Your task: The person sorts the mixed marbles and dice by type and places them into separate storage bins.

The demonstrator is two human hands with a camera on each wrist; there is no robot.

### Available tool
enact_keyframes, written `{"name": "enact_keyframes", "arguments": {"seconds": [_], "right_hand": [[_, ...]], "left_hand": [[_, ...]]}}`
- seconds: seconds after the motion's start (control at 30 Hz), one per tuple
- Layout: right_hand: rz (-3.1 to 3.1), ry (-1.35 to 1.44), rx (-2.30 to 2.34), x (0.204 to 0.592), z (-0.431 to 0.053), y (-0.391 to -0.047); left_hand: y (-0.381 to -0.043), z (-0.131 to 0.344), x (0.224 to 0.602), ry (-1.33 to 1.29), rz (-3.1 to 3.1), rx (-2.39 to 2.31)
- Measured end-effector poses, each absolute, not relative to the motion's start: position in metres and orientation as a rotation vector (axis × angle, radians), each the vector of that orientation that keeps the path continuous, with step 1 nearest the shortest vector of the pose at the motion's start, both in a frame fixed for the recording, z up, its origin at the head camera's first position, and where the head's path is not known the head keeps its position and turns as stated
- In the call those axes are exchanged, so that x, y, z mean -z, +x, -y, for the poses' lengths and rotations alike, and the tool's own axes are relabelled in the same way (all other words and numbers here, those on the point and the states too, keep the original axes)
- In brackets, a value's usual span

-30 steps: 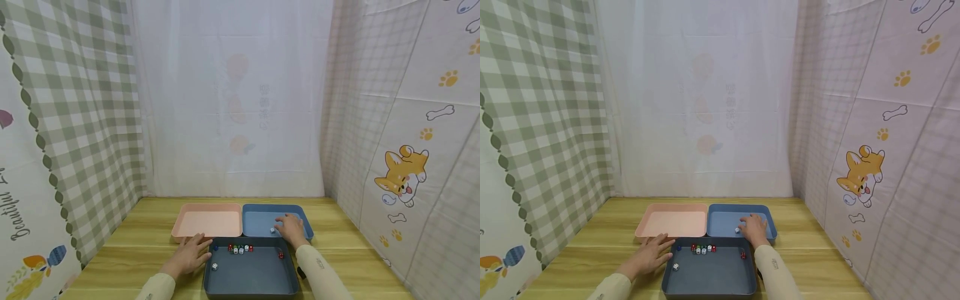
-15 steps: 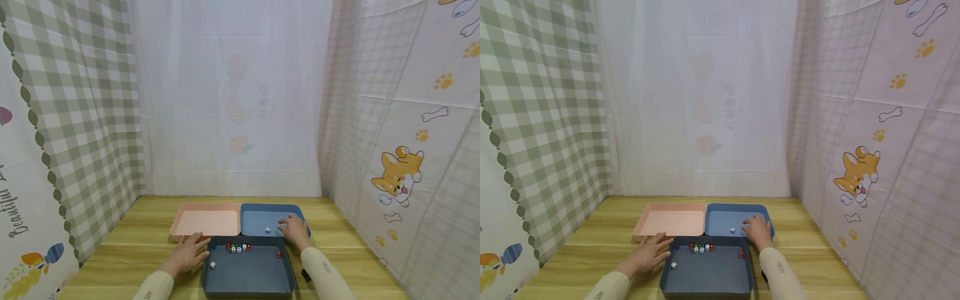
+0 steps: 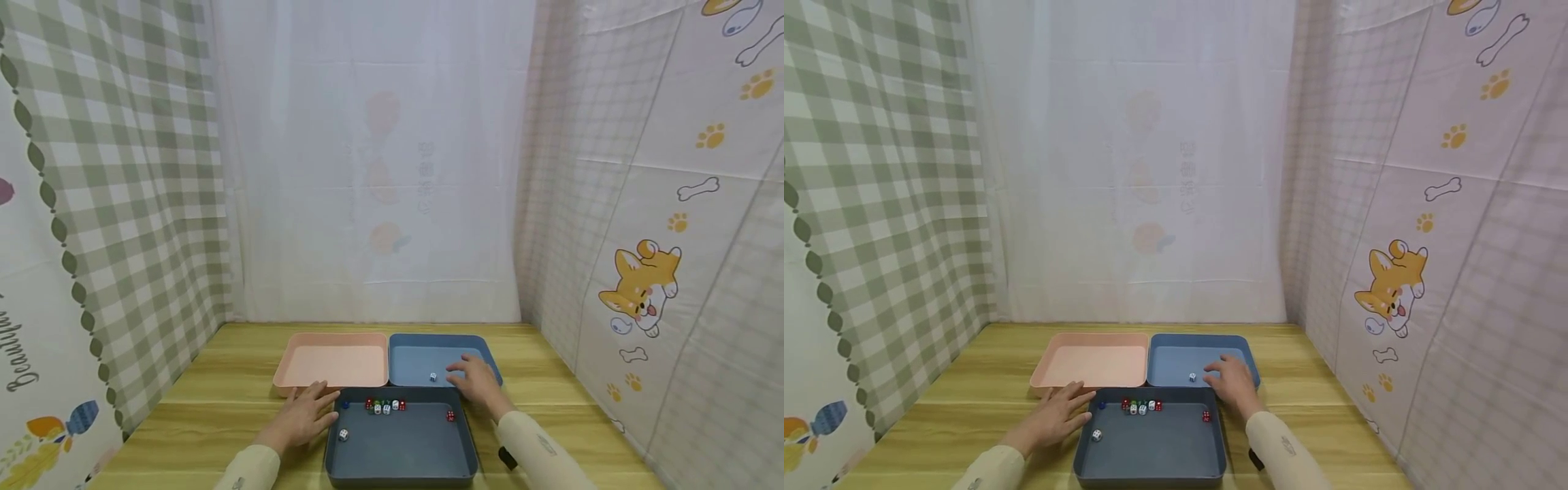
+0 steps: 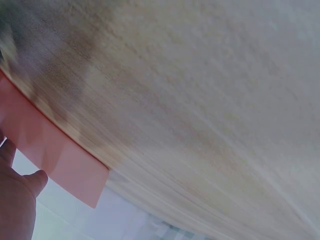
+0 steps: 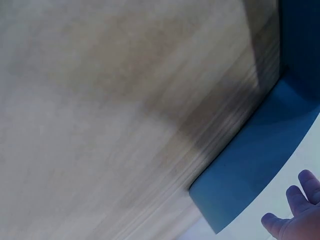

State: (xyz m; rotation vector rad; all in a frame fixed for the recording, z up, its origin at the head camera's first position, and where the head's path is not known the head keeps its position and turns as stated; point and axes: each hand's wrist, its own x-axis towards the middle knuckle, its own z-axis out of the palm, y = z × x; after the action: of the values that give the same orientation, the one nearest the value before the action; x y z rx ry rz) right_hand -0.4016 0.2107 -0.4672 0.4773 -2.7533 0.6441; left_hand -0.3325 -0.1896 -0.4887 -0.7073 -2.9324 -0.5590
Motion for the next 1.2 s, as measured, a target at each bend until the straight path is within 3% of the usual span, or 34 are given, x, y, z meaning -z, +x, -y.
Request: {"name": "enact_keyframes", "arguments": {"seconds": [0.57,1.2], "right_hand": [[2.732,0.688,-0.650,0.476,-0.213,-0.371],[2.884,0.531,-0.451,0.473,-0.201,-0.348]], "left_hand": [[-0.332,0.190,0.488,-0.717,2.918,0.578],[-0.332,0.191,0.488,-0.735,2.904,0.587]]}}
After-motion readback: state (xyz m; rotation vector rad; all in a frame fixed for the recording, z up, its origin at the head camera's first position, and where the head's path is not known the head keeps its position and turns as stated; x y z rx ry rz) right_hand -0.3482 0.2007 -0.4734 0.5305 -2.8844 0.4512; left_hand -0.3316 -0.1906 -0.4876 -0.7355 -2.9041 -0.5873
